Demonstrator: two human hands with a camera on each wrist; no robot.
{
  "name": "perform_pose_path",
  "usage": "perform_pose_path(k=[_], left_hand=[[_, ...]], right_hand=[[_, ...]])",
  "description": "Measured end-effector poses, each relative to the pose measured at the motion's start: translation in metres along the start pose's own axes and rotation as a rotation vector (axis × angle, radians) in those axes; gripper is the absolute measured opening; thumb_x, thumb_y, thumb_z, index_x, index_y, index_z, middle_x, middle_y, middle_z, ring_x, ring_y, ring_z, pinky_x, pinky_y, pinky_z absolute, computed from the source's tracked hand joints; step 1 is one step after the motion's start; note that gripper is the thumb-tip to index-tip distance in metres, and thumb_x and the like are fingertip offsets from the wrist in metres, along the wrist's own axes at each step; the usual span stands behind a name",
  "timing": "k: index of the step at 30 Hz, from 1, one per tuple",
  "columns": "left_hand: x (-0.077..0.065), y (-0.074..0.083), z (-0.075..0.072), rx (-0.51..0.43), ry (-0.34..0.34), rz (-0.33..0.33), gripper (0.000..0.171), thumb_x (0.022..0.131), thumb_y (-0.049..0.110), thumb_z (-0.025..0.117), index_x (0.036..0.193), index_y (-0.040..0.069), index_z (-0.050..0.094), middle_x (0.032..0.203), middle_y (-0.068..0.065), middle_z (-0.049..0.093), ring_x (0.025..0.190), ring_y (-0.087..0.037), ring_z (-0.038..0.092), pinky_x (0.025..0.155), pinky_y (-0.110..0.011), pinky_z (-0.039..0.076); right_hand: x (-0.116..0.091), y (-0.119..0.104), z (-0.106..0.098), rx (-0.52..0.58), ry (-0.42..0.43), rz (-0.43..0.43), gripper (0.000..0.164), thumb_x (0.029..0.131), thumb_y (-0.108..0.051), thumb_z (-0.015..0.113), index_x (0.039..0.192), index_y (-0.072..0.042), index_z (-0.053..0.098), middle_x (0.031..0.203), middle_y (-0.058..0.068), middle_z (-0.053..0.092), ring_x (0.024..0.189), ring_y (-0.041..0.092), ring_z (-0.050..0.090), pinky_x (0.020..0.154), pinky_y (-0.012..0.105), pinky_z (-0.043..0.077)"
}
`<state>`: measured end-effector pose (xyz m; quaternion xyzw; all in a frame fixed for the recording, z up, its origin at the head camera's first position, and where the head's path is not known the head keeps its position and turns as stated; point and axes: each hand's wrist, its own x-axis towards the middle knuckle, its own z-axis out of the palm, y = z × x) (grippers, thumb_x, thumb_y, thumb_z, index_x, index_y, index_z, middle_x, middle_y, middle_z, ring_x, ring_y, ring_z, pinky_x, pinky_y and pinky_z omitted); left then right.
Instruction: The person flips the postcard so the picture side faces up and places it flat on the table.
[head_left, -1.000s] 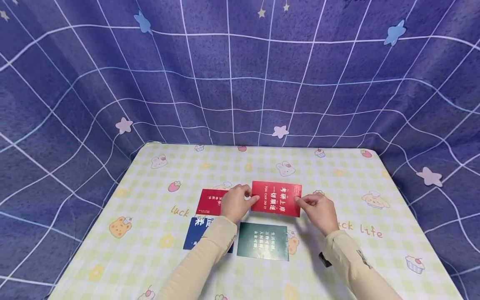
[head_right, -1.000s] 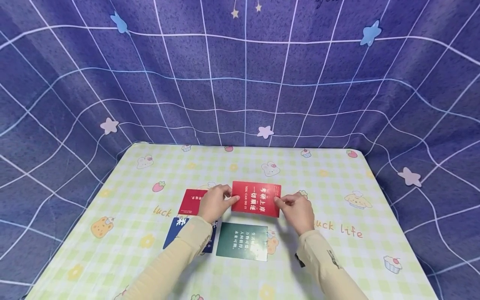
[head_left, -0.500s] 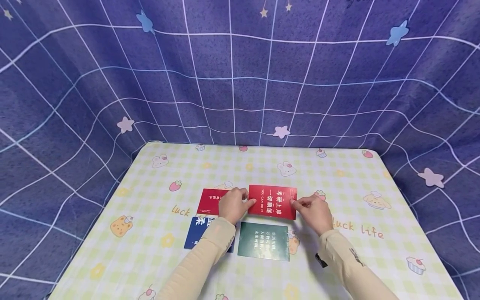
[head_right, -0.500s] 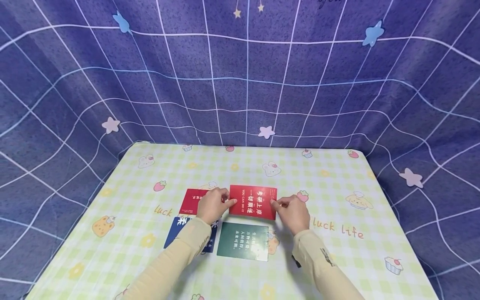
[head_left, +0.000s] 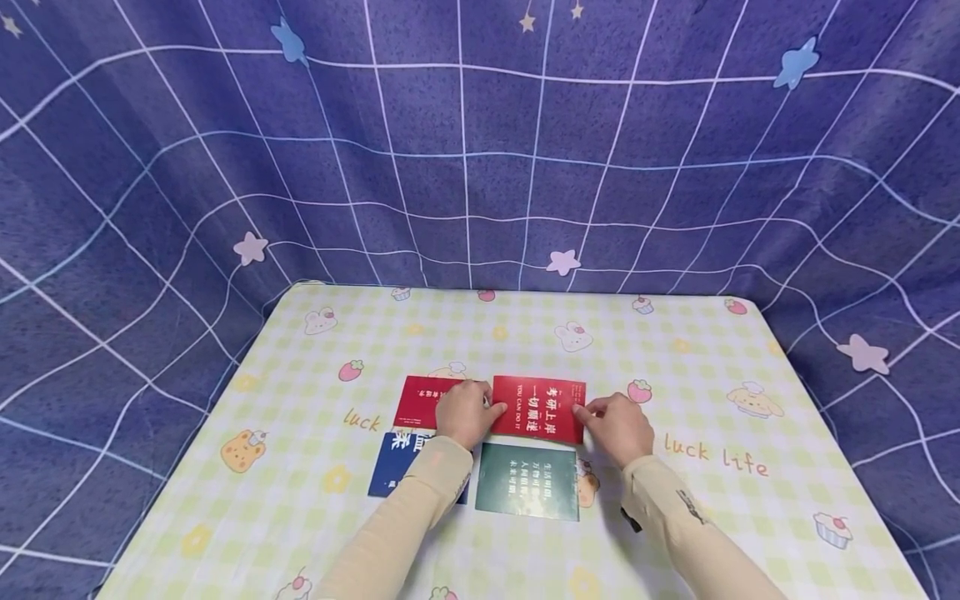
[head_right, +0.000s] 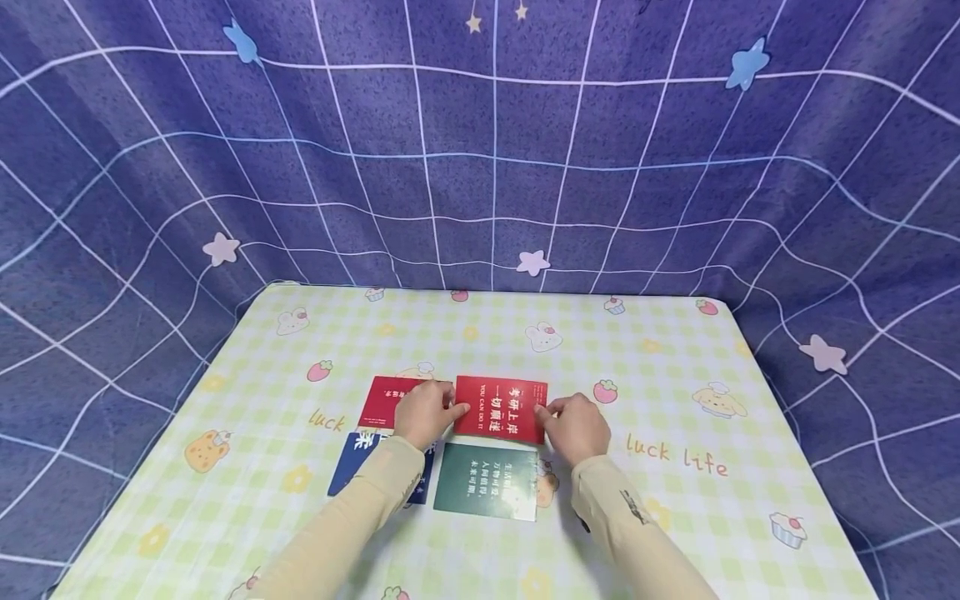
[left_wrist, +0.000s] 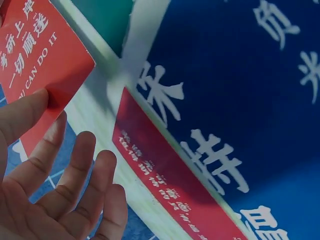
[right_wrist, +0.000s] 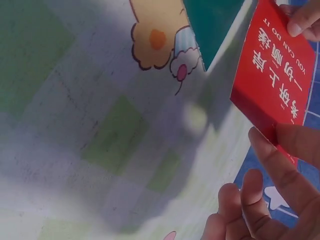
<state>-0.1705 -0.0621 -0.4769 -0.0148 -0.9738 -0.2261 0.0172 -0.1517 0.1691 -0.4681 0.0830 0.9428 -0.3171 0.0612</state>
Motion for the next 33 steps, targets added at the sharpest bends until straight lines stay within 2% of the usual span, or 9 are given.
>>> perform_pose_path(k=[10, 13, 16, 18, 25, 33], left_hand=[[0.001, -0.002, 0.007, 0.149, 0.015, 0.026, 0.027, 0.082, 0.037, 0.086, 0.087, 0.014, 0.072, 0.074, -0.001, 0.060, 0.082, -0.023, 0.065, 0.082, -0.043, 0.054], [0.001, -0.001, 0.008, 0.196, 0.014, 0.030, 0.028, 0.083, 0.038, 0.084, 0.091, 0.013, 0.074, 0.079, -0.003, 0.064, 0.086, -0.024, 0.066, 0.084, -0.044, 0.054], [0.001, 0.001, 0.008, 0.228, 0.005, 0.024, 0.032, 0.084, 0.039, 0.083, 0.101, 0.012, 0.076, 0.090, -0.006, 0.069, 0.093, -0.026, 0.067, 0.088, -0.047, 0.054], [0.000, 0.002, 0.008, 0.239, -0.001, 0.017, 0.038, 0.084, 0.040, 0.083, 0.109, 0.012, 0.076, 0.097, -0.008, 0.071, 0.096, -0.027, 0.067, 0.091, -0.049, 0.053], [-0.001, 0.004, 0.011, 0.292, 0.011, 0.017, 0.048, 0.083, 0.042, 0.083, 0.119, 0.011, 0.074, 0.109, -0.010, 0.072, 0.101, -0.029, 0.066, 0.097, -0.052, 0.050], [0.000, 0.006, 0.013, 0.325, 0.017, 0.019, 0.052, 0.082, 0.043, 0.084, 0.121, 0.010, 0.074, 0.115, -0.011, 0.071, 0.105, -0.029, 0.065, 0.101, -0.053, 0.048]], right_hand=[[0.007, -0.001, 0.010, -0.057, 0.005, 0.004, 0.025, 0.092, -0.032, 0.076, 0.094, -0.008, 0.081, 0.100, 0.010, 0.075, 0.077, 0.022, 0.060, 0.068, 0.040, 0.047], [0.009, -0.002, 0.012, -0.081, 0.002, -0.001, 0.025, 0.092, -0.032, 0.076, 0.092, -0.007, 0.080, 0.085, 0.008, 0.074, 0.068, 0.020, 0.057, 0.060, 0.034, 0.043], [0.011, -0.003, 0.014, -0.102, -0.008, 0.003, 0.026, 0.092, -0.031, 0.075, 0.090, -0.006, 0.079, 0.069, 0.003, 0.066, 0.062, 0.019, 0.053, 0.056, 0.032, 0.039], [0.012, -0.003, 0.015, -0.116, -0.012, 0.007, 0.027, 0.093, -0.031, 0.075, 0.091, -0.005, 0.078, 0.066, 0.002, 0.062, 0.061, 0.020, 0.053, 0.056, 0.032, 0.039], [0.014, -0.005, 0.018, -0.159, -0.003, 0.020, 0.029, 0.092, -0.031, 0.076, 0.095, -0.002, 0.077, 0.084, 0.007, 0.066, 0.073, 0.023, 0.057, 0.069, 0.040, 0.048], [0.015, -0.007, 0.018, -0.197, 0.018, -0.015, 0.028, 0.091, -0.032, 0.076, 0.090, -0.004, 0.078, 0.082, 0.007, 0.065, 0.073, 0.023, 0.059, 0.069, 0.043, 0.051]])
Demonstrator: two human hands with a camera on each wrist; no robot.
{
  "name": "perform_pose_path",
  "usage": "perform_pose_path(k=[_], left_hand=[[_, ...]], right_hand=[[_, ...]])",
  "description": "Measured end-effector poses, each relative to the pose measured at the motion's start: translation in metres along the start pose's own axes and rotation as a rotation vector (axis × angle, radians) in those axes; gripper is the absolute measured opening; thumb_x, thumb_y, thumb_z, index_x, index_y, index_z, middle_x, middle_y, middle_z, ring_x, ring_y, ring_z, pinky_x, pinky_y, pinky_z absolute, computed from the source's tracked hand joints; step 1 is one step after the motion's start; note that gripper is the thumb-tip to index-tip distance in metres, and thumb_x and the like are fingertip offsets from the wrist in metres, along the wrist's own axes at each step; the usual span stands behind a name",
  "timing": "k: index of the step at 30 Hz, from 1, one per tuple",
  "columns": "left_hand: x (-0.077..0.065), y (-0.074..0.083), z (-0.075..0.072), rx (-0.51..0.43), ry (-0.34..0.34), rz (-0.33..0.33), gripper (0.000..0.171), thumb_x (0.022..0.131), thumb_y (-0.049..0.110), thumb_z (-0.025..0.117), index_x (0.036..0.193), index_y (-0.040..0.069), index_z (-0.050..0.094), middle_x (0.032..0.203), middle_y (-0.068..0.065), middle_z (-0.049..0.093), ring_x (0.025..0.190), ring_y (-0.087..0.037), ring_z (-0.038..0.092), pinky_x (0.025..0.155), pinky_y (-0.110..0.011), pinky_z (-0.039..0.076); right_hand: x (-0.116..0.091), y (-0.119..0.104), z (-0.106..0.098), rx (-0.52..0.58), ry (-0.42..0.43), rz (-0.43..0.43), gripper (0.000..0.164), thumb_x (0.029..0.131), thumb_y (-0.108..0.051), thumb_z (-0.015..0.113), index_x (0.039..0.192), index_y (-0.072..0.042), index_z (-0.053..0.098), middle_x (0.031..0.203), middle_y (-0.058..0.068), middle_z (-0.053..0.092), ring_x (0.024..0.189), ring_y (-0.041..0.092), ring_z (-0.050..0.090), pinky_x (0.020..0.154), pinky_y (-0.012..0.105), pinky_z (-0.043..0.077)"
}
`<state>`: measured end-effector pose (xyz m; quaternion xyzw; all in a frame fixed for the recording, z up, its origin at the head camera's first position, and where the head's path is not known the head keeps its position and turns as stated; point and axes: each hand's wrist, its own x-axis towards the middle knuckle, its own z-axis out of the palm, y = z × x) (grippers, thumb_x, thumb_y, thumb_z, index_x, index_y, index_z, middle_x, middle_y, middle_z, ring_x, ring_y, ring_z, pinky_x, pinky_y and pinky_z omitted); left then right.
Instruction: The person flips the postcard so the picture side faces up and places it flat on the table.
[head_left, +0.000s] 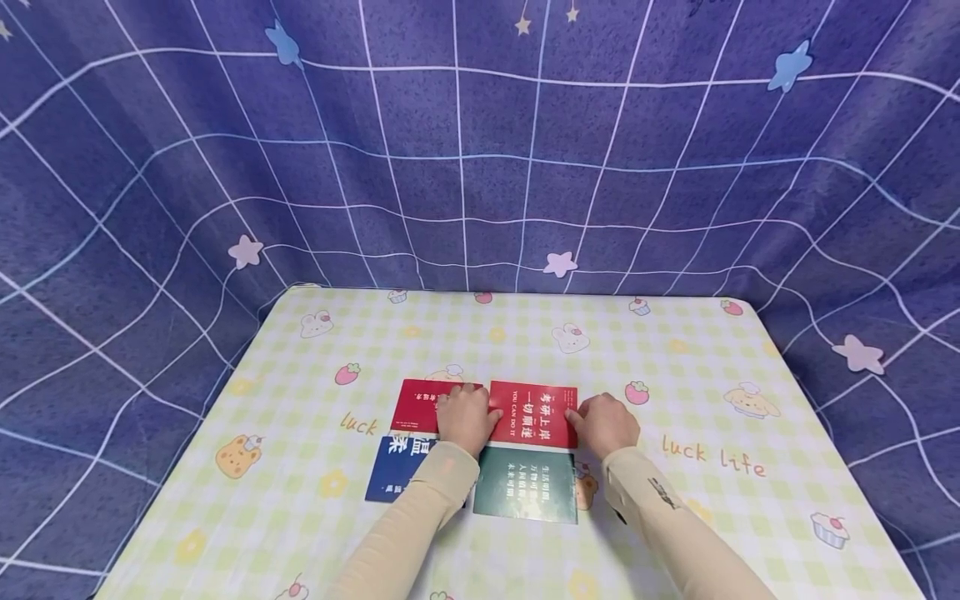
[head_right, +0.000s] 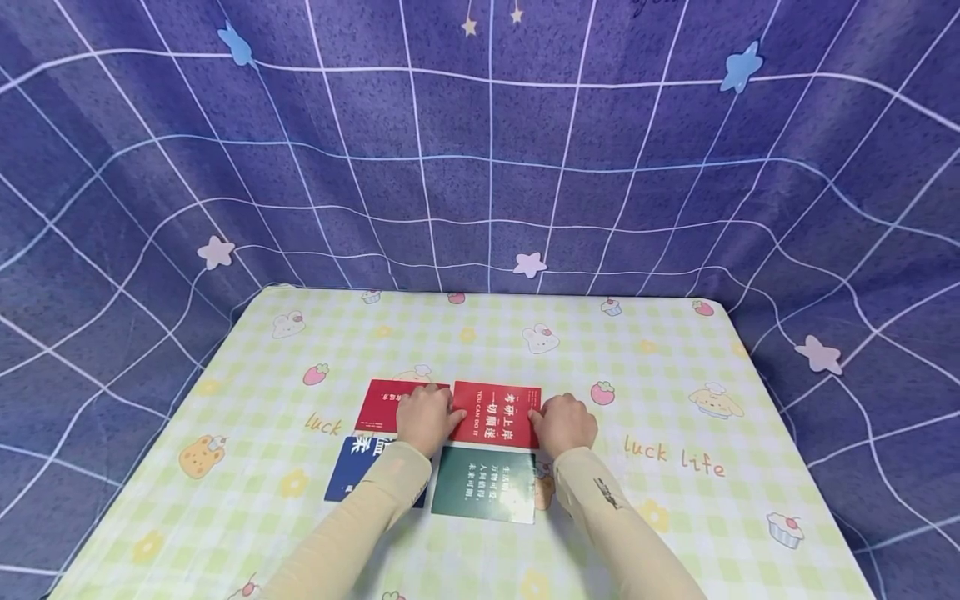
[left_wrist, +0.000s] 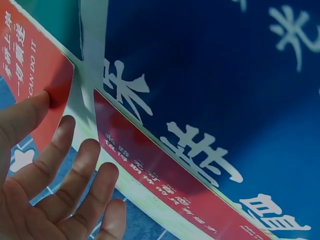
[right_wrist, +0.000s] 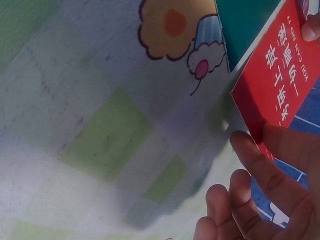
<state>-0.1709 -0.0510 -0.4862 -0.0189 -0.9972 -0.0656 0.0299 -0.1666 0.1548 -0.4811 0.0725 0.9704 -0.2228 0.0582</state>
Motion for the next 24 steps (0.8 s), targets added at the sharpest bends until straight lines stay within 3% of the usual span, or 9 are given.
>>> perform_pose_path(k=[14, 24], left_hand=[[0.0019, 0.0080, 0.0030, 0.094, -0.005, -0.012, 0.048, 0.083, 0.044, 0.081, 0.115, 0.008, 0.076, 0.113, -0.013, 0.071, 0.105, -0.030, 0.063, 0.099, -0.049, 0.047], [0.0023, 0.0095, 0.0046, 0.147, 0.022, -0.007, 0.050, 0.082, 0.047, 0.082, 0.113, 0.008, 0.077, 0.110, -0.012, 0.071, 0.105, -0.027, 0.061, 0.092, -0.044, 0.047]], right_hand=[[0.0053, -0.0014, 0.0068, -0.085, 0.023, -0.030, 0.027, 0.092, -0.031, 0.076, 0.087, -0.005, 0.077, 0.076, 0.006, 0.059, 0.070, 0.022, 0.056, 0.068, 0.043, 0.050], [0.0061, -0.0042, 0.0081, -0.122, 0.011, -0.028, 0.028, 0.093, -0.033, 0.075, 0.094, -0.005, 0.078, 0.078, 0.006, 0.059, 0.072, 0.022, 0.055, 0.069, 0.042, 0.050]])
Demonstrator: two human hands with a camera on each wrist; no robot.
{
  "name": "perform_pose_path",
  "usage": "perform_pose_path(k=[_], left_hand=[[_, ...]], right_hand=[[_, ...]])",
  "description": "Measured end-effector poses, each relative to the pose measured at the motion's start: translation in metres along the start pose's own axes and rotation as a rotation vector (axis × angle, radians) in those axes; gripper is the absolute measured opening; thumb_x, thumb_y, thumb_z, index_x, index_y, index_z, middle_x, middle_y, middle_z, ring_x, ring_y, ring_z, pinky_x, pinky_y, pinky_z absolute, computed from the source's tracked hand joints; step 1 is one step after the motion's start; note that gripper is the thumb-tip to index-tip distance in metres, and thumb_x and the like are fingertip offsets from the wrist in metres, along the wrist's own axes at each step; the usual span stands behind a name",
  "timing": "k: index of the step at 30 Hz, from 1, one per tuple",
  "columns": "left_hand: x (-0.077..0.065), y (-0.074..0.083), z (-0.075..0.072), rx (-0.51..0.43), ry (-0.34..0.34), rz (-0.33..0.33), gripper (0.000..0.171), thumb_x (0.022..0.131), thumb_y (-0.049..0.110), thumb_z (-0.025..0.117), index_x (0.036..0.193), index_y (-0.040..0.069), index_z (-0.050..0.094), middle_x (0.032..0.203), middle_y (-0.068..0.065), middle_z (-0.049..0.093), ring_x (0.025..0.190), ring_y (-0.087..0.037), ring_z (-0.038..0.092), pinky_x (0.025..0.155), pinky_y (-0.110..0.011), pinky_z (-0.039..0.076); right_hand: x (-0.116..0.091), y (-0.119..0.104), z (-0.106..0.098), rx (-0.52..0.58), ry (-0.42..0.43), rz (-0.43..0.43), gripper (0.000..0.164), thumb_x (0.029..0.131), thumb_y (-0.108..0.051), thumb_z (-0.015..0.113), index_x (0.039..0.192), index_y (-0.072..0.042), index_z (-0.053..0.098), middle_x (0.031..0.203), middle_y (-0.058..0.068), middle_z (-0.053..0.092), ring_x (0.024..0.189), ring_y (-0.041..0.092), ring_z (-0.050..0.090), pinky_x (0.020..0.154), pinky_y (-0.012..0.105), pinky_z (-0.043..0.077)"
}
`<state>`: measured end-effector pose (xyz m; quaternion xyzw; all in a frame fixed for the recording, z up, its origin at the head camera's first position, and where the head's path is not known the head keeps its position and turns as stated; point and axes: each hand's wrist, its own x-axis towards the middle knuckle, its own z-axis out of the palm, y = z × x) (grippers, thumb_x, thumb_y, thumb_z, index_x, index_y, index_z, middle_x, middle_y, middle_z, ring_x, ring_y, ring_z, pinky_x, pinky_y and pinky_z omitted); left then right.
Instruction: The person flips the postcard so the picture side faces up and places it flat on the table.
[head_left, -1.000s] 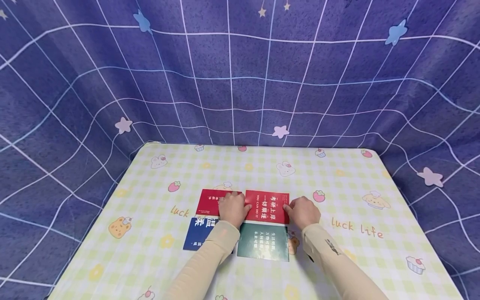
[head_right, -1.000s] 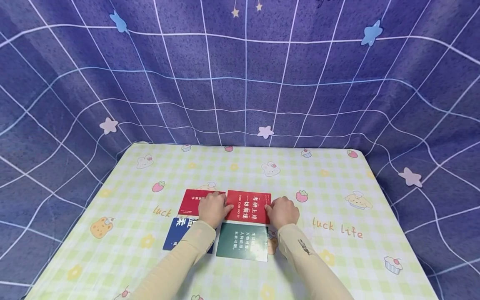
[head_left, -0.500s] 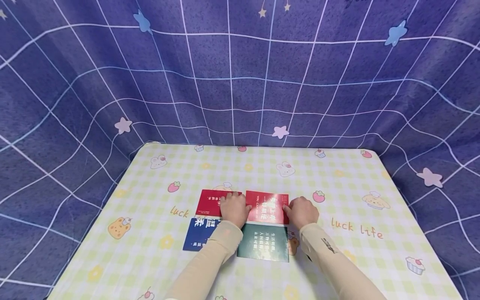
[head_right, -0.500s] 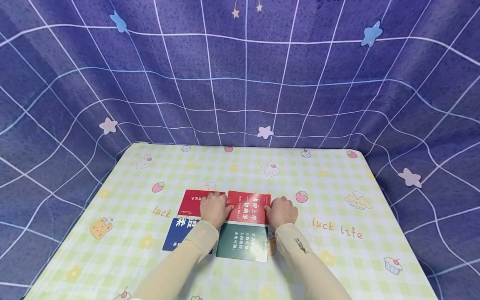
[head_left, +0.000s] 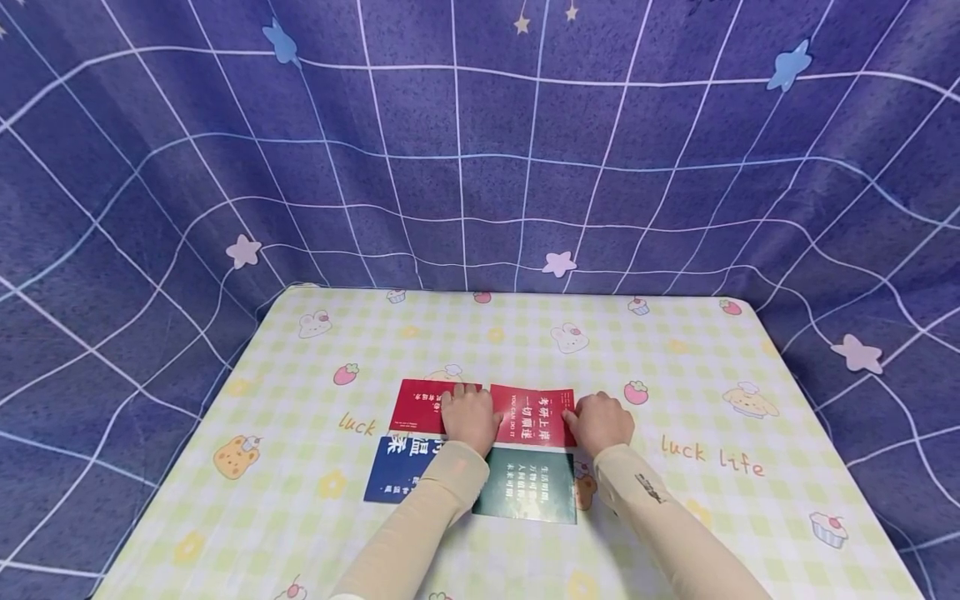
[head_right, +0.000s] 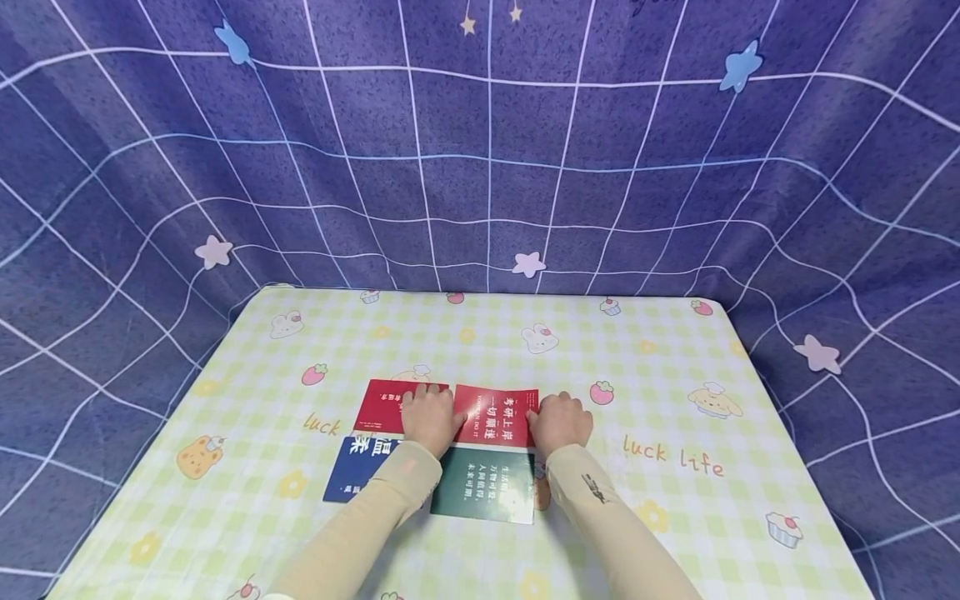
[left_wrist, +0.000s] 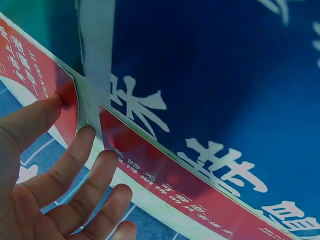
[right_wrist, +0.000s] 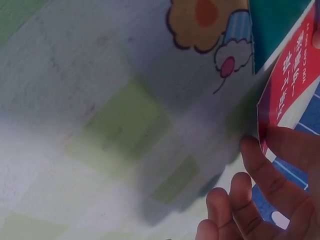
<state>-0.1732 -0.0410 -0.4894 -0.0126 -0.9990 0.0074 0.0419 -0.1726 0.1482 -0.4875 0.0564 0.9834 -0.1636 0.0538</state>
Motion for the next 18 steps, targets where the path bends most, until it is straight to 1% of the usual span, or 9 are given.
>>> perform_pose_path(k=[7, 10, 15, 18], left_hand=[[0.000, -0.001, 0.002, 0.021, 0.017, 0.013, 0.052, 0.082, 0.049, 0.082, 0.114, 0.009, 0.077, 0.110, -0.012, 0.071, 0.104, -0.027, 0.061, 0.091, -0.044, 0.048], [0.000, -0.002, 0.003, 0.027, 0.025, 0.028, 0.051, 0.082, 0.047, 0.082, 0.116, 0.009, 0.076, 0.110, -0.012, 0.071, 0.104, -0.028, 0.061, 0.091, -0.044, 0.048], [0.000, -0.001, 0.005, 0.030, 0.043, 0.054, 0.050, 0.081, 0.044, 0.083, 0.118, 0.011, 0.075, 0.111, -0.011, 0.072, 0.105, -0.027, 0.061, 0.092, -0.045, 0.049], [0.001, 0.000, 0.007, 0.037, 0.043, 0.061, 0.047, 0.082, 0.043, 0.083, 0.117, 0.013, 0.075, 0.112, -0.011, 0.071, 0.106, -0.027, 0.061, 0.093, -0.045, 0.049]], right_hand=[[0.000, 0.000, 0.002, -0.015, -0.002, 0.004, 0.029, 0.094, -0.035, 0.073, 0.092, -0.006, 0.077, 0.076, 0.005, 0.058, 0.071, 0.022, 0.054, 0.068, 0.041, 0.049], [-0.001, -0.001, 0.002, -0.034, 0.005, 0.000, 0.029, 0.094, -0.035, 0.073, 0.093, -0.006, 0.078, 0.077, 0.006, 0.058, 0.074, 0.024, 0.054, 0.071, 0.043, 0.050], [-0.003, -0.005, 0.007, -0.101, 0.072, -0.015, 0.032, 0.091, -0.036, 0.076, 0.096, -0.004, 0.077, 0.083, 0.011, 0.061, 0.083, 0.030, 0.055, 0.080, 0.050, 0.050], [-0.004, -0.006, 0.011, -0.111, 0.111, -0.026, 0.030, 0.090, -0.033, 0.077, 0.097, -0.004, 0.077, 0.086, 0.013, 0.063, 0.084, 0.031, 0.057, 0.081, 0.051, 0.049]])
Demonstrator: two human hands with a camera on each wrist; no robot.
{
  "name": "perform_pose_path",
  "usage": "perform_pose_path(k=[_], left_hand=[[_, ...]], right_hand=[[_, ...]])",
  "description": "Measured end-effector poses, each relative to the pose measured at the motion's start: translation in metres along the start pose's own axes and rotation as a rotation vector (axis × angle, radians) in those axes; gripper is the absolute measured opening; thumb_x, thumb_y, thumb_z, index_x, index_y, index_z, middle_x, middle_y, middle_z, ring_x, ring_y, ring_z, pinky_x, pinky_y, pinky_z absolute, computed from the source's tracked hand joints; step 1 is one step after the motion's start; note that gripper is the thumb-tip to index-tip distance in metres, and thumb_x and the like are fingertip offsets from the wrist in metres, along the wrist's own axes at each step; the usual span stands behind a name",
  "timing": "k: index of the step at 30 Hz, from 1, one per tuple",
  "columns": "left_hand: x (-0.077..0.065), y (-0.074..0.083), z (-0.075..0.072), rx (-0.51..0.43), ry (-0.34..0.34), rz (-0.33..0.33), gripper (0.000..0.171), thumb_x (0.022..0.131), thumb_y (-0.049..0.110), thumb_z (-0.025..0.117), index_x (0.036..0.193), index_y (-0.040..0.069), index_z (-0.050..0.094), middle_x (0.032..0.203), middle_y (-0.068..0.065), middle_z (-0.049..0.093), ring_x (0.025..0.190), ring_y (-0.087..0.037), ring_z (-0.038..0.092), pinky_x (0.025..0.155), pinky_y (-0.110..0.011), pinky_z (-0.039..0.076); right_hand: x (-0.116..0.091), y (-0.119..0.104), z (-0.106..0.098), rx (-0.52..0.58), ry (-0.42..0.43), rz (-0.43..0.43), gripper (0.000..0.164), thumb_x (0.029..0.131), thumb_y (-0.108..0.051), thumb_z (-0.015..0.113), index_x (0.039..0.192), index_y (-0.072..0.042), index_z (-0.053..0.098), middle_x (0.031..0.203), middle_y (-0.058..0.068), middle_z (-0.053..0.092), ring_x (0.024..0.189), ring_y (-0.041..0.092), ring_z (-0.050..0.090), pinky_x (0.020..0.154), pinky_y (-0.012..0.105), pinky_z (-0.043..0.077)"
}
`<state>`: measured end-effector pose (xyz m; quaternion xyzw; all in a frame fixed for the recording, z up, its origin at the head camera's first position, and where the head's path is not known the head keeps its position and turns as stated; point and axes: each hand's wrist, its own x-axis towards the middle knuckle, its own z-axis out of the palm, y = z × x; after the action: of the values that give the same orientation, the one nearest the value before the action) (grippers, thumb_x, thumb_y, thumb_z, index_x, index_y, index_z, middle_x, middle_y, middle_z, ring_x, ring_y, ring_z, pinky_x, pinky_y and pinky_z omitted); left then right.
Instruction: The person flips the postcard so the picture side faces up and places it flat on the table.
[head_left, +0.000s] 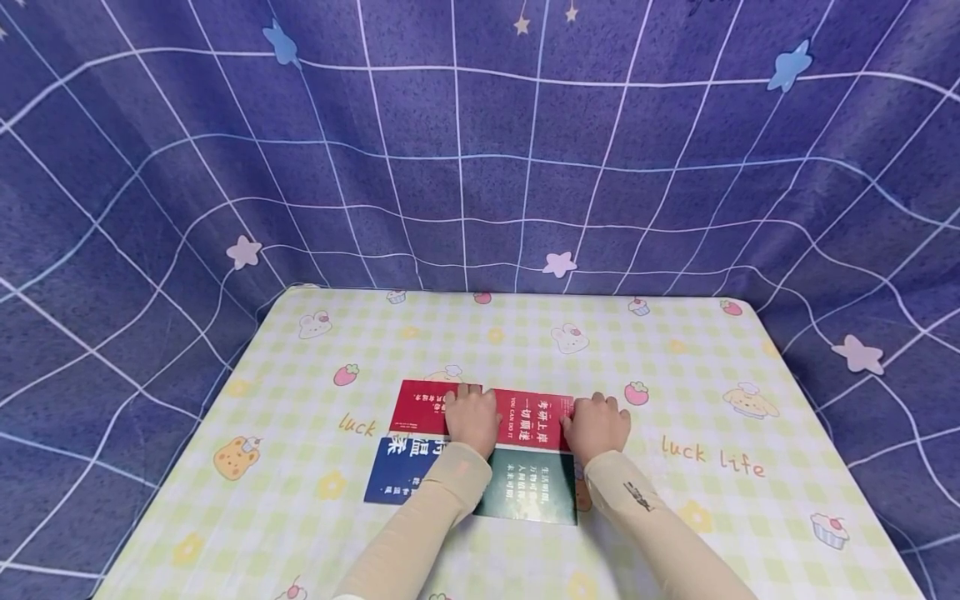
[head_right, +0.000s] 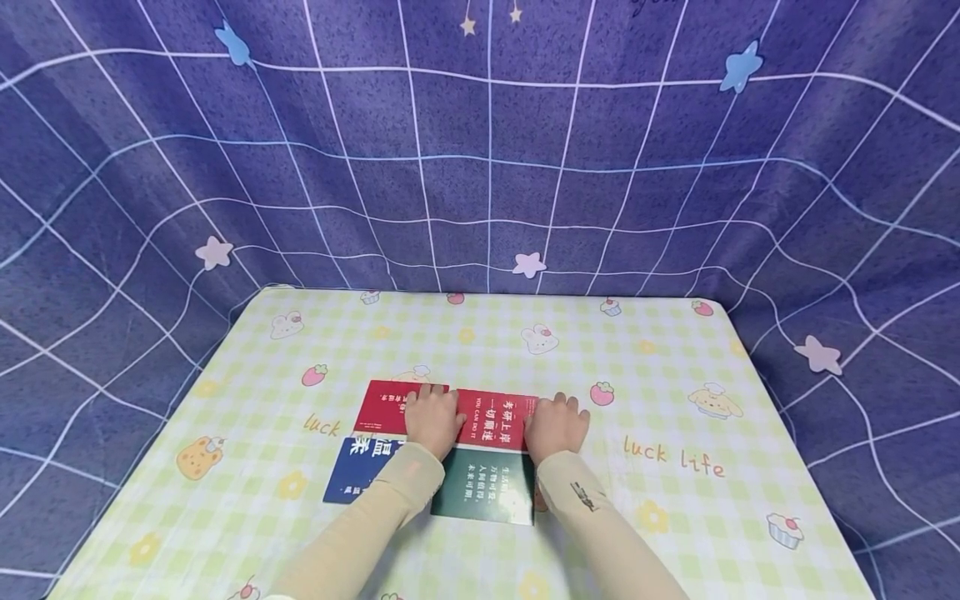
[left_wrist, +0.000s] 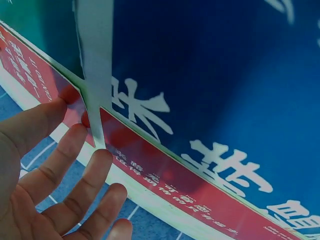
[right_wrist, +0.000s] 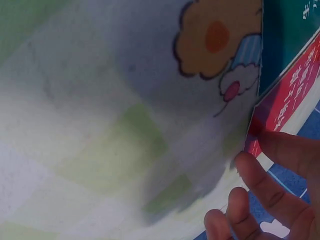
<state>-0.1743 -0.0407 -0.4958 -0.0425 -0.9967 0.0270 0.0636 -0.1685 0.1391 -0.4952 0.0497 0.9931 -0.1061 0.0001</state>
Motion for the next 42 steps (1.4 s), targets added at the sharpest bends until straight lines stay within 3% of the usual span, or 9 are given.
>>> perform_pose_path(k=[13, 31, 42], left_hand=[[-0.0026, 0.0020, -0.0030, 0.006, -0.022, -0.006, 0.045, 0.084, 0.039, 0.082, 0.120, 0.014, 0.074, 0.115, -0.010, 0.071, 0.110, -0.027, 0.061, 0.097, -0.046, 0.049], [-0.0022, 0.0046, -0.0037, 0.053, -0.038, -0.006, 0.052, 0.075, 0.032, 0.088, 0.121, 0.014, 0.074, 0.114, -0.011, 0.071, 0.108, -0.026, 0.060, 0.097, -0.043, 0.048], [-0.0054, 0.0039, -0.0040, 0.012, 0.015, 0.009, 0.039, 0.086, 0.037, 0.080, 0.117, 0.014, 0.076, 0.111, -0.010, 0.072, 0.105, -0.025, 0.062, 0.094, -0.043, 0.050]], right_hand=[[0.0011, 0.0012, -0.0001, 0.002, -0.003, -0.026, 0.025, 0.090, -0.032, 0.078, 0.094, -0.007, 0.077, 0.085, 0.010, 0.062, 0.082, 0.029, 0.055, 0.080, 0.048, 0.048], [0.0011, 0.0016, 0.0003, 0.000, -0.002, -0.039, 0.029, 0.089, -0.033, 0.080, 0.101, -0.007, 0.078, 0.085, 0.011, 0.063, 0.083, 0.029, 0.056, 0.079, 0.046, 0.048], [0.0011, 0.0097, 0.0013, 0.014, -0.016, -0.071, 0.027, 0.090, -0.035, 0.078, 0.095, -0.008, 0.077, 0.082, 0.007, 0.059, 0.079, 0.026, 0.054, 0.077, 0.045, 0.046]])
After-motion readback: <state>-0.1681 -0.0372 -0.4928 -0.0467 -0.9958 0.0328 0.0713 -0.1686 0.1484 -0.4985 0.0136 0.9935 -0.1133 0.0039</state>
